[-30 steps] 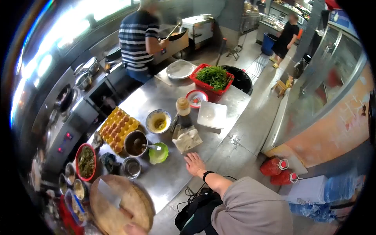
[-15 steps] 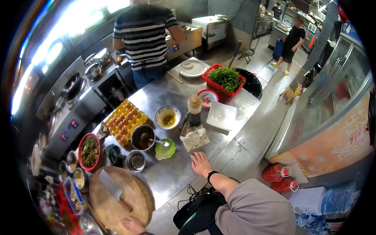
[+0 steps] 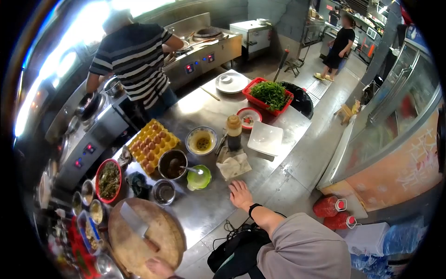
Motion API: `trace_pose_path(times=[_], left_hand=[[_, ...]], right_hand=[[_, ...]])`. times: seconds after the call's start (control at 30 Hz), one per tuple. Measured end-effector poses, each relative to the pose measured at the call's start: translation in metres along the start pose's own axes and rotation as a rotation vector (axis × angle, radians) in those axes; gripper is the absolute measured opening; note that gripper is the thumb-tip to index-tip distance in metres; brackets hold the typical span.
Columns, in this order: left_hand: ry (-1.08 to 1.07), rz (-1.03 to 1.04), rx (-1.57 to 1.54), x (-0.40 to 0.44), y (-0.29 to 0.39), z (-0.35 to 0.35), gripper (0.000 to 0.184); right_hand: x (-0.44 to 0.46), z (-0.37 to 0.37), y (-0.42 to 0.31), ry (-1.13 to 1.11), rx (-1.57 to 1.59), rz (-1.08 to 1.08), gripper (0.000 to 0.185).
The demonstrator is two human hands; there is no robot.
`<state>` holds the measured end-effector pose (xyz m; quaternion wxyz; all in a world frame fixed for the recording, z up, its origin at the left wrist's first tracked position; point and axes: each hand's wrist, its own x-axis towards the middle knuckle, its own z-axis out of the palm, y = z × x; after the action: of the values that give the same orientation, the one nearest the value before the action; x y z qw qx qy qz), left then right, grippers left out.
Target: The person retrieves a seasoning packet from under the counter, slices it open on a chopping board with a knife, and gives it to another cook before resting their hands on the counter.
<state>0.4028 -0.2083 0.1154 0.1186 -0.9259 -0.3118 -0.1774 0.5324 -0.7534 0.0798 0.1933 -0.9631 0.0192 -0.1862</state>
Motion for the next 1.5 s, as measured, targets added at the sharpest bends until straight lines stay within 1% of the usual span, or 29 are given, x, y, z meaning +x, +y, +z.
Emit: trace_pose_path(times=[0.07, 0.1, 0.17, 0.23, 0.27, 0.3, 0.33, 0.4, 0.43, 0.5, 0.53, 0.6, 0.77, 1.17, 1.27, 1.5], left_hand=[[-0.359, -0.044, -0.131, 0.012, 0.010, -0.036, 0.043], [-0.360, -0.072, -0.122, 0.012, 0.010, -0.027, 0.043], [-0.054, 0.066, -0.113, 0.000, -0.001, 0.001, 0.037], [-0.079, -0.091, -0.308, 0.000, 0.013, -0.019, 0.037], [-0.184, -0.195, -0.399, 0.000, 0.000, 0.001, 0.041], [-0.254, -0.231, -0.403, 0.006, 0.016, -0.036, 0.045], [-0.278, -0.207, -0.341, 0.005, 0.012, -0.033, 0.049], [-0.066, -0.145, -0.223, -0.006, 0.003, 0.006, 0.052], [-0.066, -0.161, -0.202, -0.005, 0.003, 0.003, 0.052], [-0.069, -0.204, -0.174, 0.000, 0.013, -0.010, 0.052], [-0.077, -0.215, -0.208, 0.002, 0.016, -0.016, 0.052], [-0.083, -0.242, -0.240, 0.004, 0.019, -0.025, 0.051], [-0.040, -0.238, -0.264, 0.004, 0.022, -0.029, 0.049], [-0.097, -0.253, -0.259, 0.007, 0.023, -0.037, 0.049], [-0.063, -0.235, -0.252, 0.007, 0.022, -0.034, 0.049], [-0.063, -0.238, -0.250, 0.007, 0.023, -0.036, 0.050]], right_hand=[[-0.001, 0.002, 0.001, -0.006, -0.001, -0.018, 0.041], [0.000, 0.000, 0.001, -0.017, 0.016, 0.004, 0.039], [0.004, 0.001, -0.001, -0.064, 0.028, 0.010, 0.035], [0.005, 0.002, -0.001, -0.086, 0.027, -0.004, 0.034], [0.006, 0.005, 0.000, -0.083, 0.038, -0.018, 0.035], [0.004, 0.008, 0.002, -0.087, 0.020, -0.029, 0.037], [0.003, 0.011, 0.001, -0.085, 0.000, -0.041, 0.038], [0.003, 0.008, -0.001, -0.109, 0.038, -0.031, 0.040], [0.003, 0.008, -0.003, -0.133, 0.059, -0.086, 0.040], [0.003, 0.009, -0.004, -0.123, -0.025, -0.042, 0.043], [0.002, 0.011, -0.004, -0.134, -0.018, -0.072, 0.043], [0.003, 0.012, -0.003, -0.105, -0.021, -0.056, 0.044], [0.003, 0.013, -0.004, -0.107, -0.062, -0.072, 0.046], [0.000, 0.015, -0.005, -0.106, -0.058, -0.070, 0.045], [0.000, 0.015, -0.005, -0.099, -0.079, -0.074, 0.045], [0.000, 0.015, -0.004, -0.090, -0.069, -0.072, 0.045]])
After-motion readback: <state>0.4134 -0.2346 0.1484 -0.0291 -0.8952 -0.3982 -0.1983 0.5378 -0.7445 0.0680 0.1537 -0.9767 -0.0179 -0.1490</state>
